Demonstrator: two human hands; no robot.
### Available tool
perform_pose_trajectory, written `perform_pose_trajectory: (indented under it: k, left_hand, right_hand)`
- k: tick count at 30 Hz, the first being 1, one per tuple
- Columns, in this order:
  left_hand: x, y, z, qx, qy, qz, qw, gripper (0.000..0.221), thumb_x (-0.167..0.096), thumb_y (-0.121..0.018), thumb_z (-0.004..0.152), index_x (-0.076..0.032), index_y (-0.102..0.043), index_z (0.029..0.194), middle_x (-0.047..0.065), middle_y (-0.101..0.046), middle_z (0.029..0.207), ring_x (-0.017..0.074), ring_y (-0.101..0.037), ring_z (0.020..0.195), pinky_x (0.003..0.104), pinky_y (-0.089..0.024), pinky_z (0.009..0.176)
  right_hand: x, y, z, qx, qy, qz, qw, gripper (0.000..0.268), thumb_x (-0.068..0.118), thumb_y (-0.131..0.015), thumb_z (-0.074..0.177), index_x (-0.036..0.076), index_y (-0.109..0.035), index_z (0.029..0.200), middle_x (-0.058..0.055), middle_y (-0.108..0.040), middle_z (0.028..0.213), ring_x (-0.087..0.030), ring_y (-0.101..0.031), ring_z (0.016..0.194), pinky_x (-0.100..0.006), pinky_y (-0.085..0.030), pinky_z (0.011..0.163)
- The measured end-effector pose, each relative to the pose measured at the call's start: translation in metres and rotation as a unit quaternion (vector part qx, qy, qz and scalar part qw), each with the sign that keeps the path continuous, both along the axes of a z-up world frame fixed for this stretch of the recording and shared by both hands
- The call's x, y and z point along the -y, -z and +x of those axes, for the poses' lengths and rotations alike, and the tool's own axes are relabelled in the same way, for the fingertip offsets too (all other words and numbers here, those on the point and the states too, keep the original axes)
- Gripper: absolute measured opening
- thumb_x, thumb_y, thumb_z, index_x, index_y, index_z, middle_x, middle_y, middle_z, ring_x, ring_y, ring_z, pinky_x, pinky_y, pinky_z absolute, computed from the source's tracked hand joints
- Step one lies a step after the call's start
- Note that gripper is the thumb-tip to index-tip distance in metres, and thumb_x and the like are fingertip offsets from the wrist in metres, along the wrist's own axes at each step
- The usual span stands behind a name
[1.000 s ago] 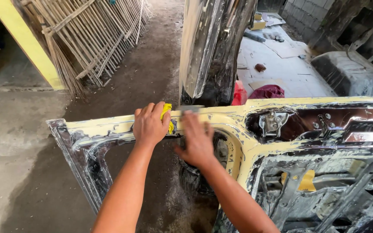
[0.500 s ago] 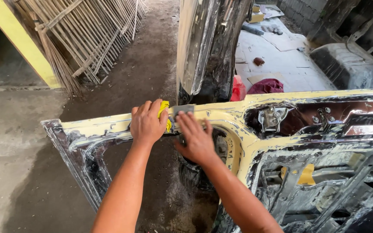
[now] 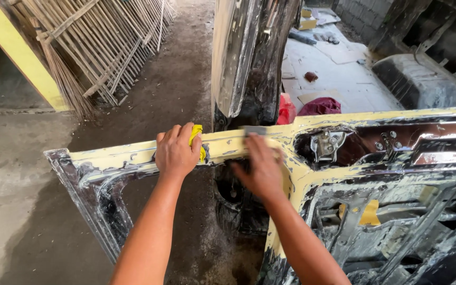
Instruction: The person scrubs a large, yellow-painted car door frame using a yellow sponge and a dark cloth. They repeatedly dip the sponge into a green bucket of water to clean the surface and wipe away residue.
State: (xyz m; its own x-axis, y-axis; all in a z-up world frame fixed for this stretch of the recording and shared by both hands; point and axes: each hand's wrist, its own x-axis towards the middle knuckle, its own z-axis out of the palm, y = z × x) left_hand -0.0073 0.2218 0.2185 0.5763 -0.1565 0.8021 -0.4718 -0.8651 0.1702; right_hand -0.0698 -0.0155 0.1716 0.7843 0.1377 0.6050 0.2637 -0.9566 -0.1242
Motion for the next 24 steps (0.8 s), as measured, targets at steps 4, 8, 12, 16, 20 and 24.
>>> perform_pose_trajectory:
  k: [4,8,12,16,20,24]
  left_hand:
    - [0.006,-0.005,-0.004,-0.003,-0.013,-0.003,1.000,0.029,-0.031,-0.067,0.092,-0.009,-0.072,0.112,0.011,-0.070,0.091,0.0319,-0.068,0.087,0.045,-0.045,0.083]
    - [0.004,-0.006,-0.003,-0.011,-0.014,-0.003,1.000,0.028,-0.030,-0.067,0.093,-0.009,-0.072,0.111,0.011,-0.069,0.090,0.0316,-0.069,0.087,0.045,-0.045,0.083]
    - [0.002,-0.003,-0.002,0.003,0.001,0.001,1.000,0.029,-0.030,-0.068,0.095,-0.007,-0.072,0.113,0.011,-0.069,0.091,0.0315,-0.069,0.087,0.045,-0.046,0.083]
    - [0.005,-0.003,0.000,0.017,-0.006,-0.006,1.000,0.029,-0.030,-0.068,0.093,-0.008,-0.072,0.112,0.011,-0.069,0.091,0.0315,-0.069,0.087,0.044,-0.045,0.083]
    - [0.006,-0.002,-0.002,-0.004,-0.019,-0.007,1.000,0.028,-0.030,-0.068,0.093,-0.009,-0.072,0.111,0.010,-0.069,0.090,0.0315,-0.069,0.087,0.045,-0.045,0.083]
    - [0.002,-0.003,-0.003,0.005,0.001,-0.004,1.000,0.029,-0.030,-0.067,0.094,-0.008,-0.072,0.113,0.011,-0.069,0.091,0.0322,-0.068,0.087,0.045,-0.045,0.083]
  right_hand:
    - [0.002,0.006,-0.004,0.023,0.095,0.057,0.994,0.096,0.054,-0.079,0.078,0.004,-0.038,0.149,-0.015,-0.039,0.158,-0.030,-0.034,0.146,-0.058,-0.014,0.118]
    - [-0.040,-0.002,-0.005,0.014,0.027,0.053,0.998,0.094,0.049,-0.078,0.076,0.005,-0.039,0.149,-0.015,-0.043,0.154,-0.031,-0.036,0.147,-0.054,-0.017,0.119]
    - [-0.041,-0.001,0.000,0.027,-0.088,-0.044,0.995,0.087,0.045,-0.079,0.077,0.010,-0.044,0.149,-0.011,-0.048,0.152,-0.027,-0.039,0.144,-0.056,-0.020,0.116]
    - [0.011,0.009,0.004,0.042,-0.022,0.002,0.999,0.081,0.042,-0.080,0.080,0.013,-0.046,0.147,-0.009,-0.051,0.148,-0.025,-0.045,0.139,-0.056,-0.023,0.116]
    - [-0.020,-0.005,-0.006,-0.023,0.051,0.085,0.995,0.082,0.038,-0.082,0.078,0.011,-0.045,0.146,-0.014,-0.049,0.145,-0.032,-0.046,0.134,-0.056,-0.027,0.112]
    - [-0.072,-0.004,-0.004,-0.006,-0.105,-0.006,0.994,0.094,0.037,-0.083,0.070,0.002,-0.042,0.147,-0.019,-0.047,0.143,-0.037,-0.042,0.139,-0.060,-0.027,0.111]
